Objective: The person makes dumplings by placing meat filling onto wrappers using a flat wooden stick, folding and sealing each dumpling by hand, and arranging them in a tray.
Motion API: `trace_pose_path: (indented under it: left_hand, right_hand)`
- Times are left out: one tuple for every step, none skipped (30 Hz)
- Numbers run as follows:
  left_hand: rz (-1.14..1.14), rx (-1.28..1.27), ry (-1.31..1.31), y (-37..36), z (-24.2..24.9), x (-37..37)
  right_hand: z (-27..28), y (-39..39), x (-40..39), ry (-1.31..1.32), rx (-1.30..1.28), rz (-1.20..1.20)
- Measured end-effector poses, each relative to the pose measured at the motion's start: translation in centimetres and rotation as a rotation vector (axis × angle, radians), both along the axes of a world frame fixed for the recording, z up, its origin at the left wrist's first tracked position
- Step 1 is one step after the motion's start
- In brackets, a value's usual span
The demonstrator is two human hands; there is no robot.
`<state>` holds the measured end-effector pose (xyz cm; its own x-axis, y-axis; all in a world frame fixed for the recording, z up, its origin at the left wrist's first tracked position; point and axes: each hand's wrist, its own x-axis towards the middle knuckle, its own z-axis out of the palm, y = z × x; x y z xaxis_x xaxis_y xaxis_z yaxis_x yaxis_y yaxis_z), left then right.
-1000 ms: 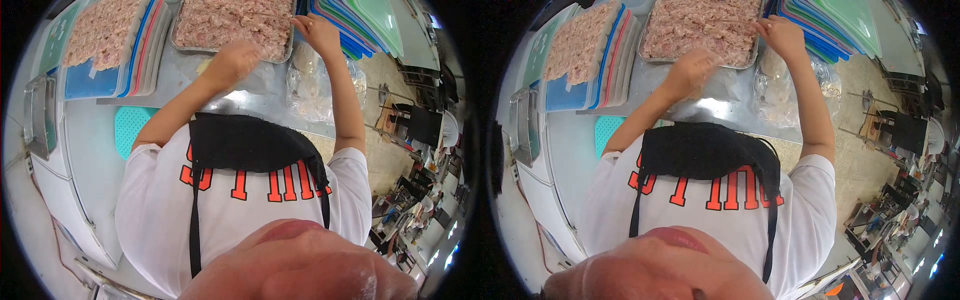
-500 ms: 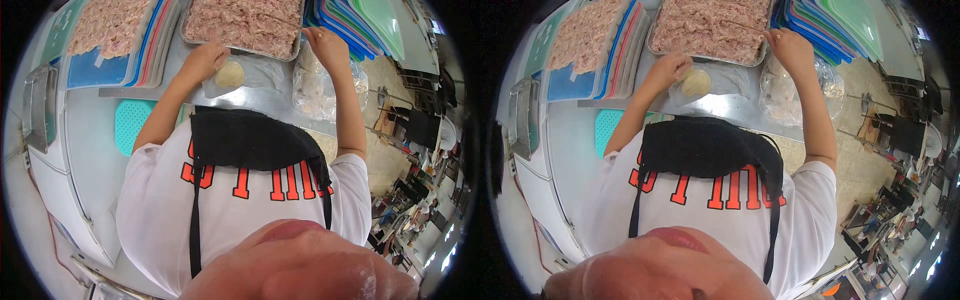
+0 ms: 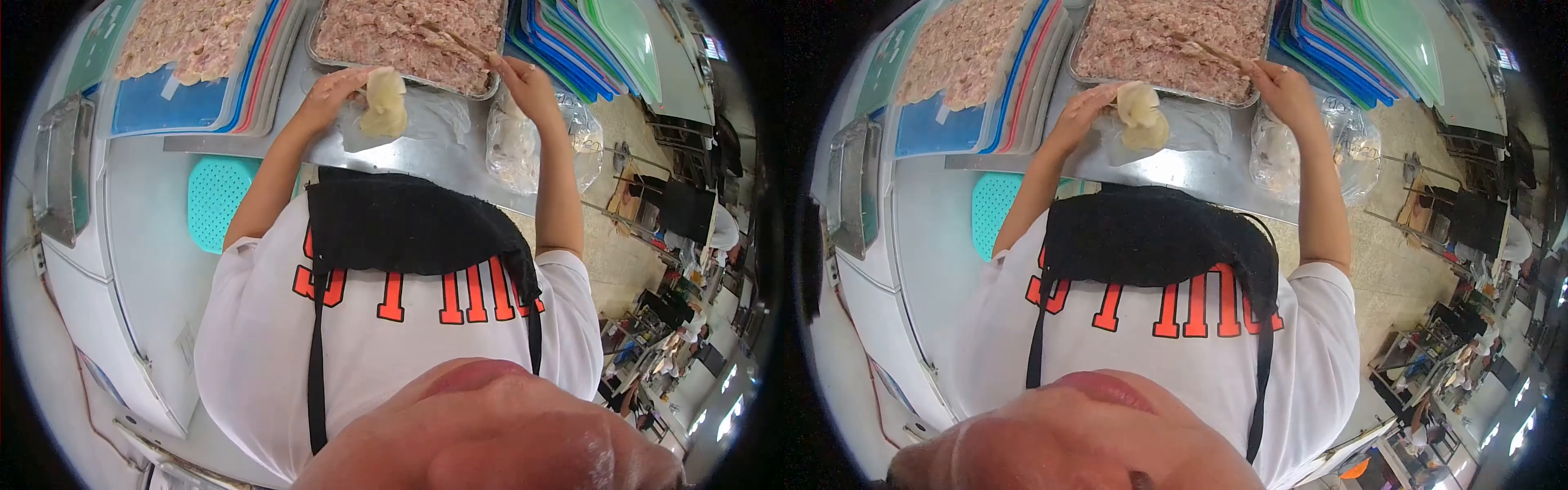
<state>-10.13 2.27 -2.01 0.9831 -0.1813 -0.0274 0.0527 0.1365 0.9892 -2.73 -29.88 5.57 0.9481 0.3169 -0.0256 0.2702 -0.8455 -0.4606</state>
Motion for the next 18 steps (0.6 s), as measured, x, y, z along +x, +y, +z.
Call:
trace_pose_path:
  left_hand:
    - [0.002,0.001,0.001,-0.1,-0.3,0.2]
    - [0.007,0.196,-0.095,-0.1,-0.8,0.6]
    - [0.011,0.391,-0.191,-0.1,-1.1,0.7]
    - [0.010,0.391,-0.193,-0.2,-0.8,0.6]
    - [0.024,0.520,-0.180,-0.1,-0.3,0.6]
    - [0.037,0.648,-0.168,-0.1,0.0,0.7]
    - [0.034,0.649,-0.170,0.0,-0.2,0.9]
    - [0.051,0.273,-0.051,0.0,-0.7,1.0]
    - [0.066,-0.103,0.069,0.0,-1.0,1.1]
    - [0.060,-0.103,0.069,-0.1,-0.7,1.0]
    - [0.071,-0.340,0.138,-0.5,-0.4,1.1]
    - [0.082,-0.578,0.207,-0.7,0.0,1.1]
    - [0.081,-0.578,0.205,-0.8,0.3,1.1]
    - [0.045,-0.490,0.157,-0.8,0.5,1.1]
    - [0.010,-0.403,0.108,-0.8,0.6,1.1]
    - [0.012,-0.404,0.106,-0.6,0.7,1.1]
    - [0.010,-0.527,0.177,-0.3,0.8,1.1]
    - [0.007,-0.649,0.248,-0.1,0.8,1.1]
  right_hand:
    - [-0.4,0.6,-0.5,0.030,0.221,-0.002]
    - [-0.8,1.4,-0.9,0.178,0.279,-0.033]
    - [-1.2,2.6,-1.4,0.179,0.281,-0.034]
    - [-2.0,3.7,-1.9,0.200,0.404,0.016]
    - [-2.4,4.8,-2.2,0.218,0.528,0.068]
    - [-2.5,5.7,-2.4,0.214,0.530,0.067]
    - [-2.6,6.6,-2.8,0.245,0.562,0.074]
    - [-2.7,7.4,-3.2,0.276,0.594,0.080]
    - [-3.2,8.1,-3.4,0.275,0.595,0.074]
    - [-3.9,8.7,-3.5,0.291,0.625,0.083]
    - [-4.5,9.4,-3.6,0.307,0.654,0.093]
    - [-4.8,10.4,-3.8,0.410,0.804,0.104]
    - [-4.4,10.4,-3.9,0.408,0.804,0.104]
    - [-3.9,10.4,-4.1,0.538,0.817,0.038]
    - [-3.5,10.4,-4.2,0.669,0.826,-0.028]
    - [-3.7,10.4,-4.1,0.668,0.824,-0.026]
    - [-4.1,10.4,-4.1,0.692,0.929,-0.035]
    - [-4.2,10.4,-4.1,0.716,1.033,-0.044]
